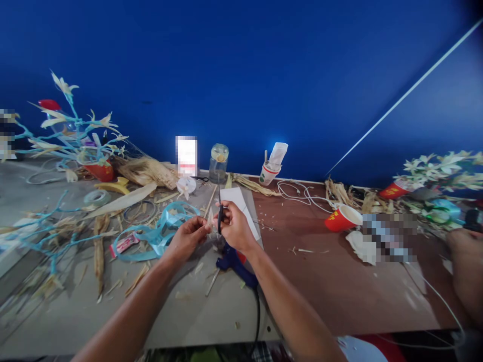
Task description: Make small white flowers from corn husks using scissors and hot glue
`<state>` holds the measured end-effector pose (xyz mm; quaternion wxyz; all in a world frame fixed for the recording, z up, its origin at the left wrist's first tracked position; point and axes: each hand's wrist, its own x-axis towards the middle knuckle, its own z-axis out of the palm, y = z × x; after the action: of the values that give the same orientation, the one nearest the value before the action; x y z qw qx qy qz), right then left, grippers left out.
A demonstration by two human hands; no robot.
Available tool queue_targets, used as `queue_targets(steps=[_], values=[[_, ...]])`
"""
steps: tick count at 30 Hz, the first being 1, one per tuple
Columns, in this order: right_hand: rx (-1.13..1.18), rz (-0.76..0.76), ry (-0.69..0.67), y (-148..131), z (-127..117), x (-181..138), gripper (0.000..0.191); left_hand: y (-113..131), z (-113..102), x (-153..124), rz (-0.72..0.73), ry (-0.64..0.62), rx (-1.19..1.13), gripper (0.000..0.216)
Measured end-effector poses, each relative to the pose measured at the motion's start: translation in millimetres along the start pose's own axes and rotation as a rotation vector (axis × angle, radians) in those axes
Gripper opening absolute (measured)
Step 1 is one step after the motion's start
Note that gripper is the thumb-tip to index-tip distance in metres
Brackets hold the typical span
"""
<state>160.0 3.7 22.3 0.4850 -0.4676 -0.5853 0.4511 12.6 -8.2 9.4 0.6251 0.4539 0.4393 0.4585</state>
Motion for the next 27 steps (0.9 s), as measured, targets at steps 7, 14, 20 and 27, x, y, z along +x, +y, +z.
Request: queue_targets(steps=[7,14,20,27], values=[[-0.055,0.041,0.017,-0.7,-0.2,1.5,0.047,1.2,0.2,0.8,0.024,0.024,0.055,0.028],[-0.616,0.144,0.087,-15.0,-13.5,5.7,0.030,1.0,-7.8,6.3,0.088,0.234,-0.152,0.028],[-1.054,0.178,-0.091,-16.3,-11.3,12.2,0.035,-0.9,-12.8,10.7,0.177,0.319,-0.195,0.030],[-1.125,0.172,-0.177,-16.5,2.3,17.9,0.036,-1.8,-12.8,10.3,0.160,0.335,-0.142,0.030]])
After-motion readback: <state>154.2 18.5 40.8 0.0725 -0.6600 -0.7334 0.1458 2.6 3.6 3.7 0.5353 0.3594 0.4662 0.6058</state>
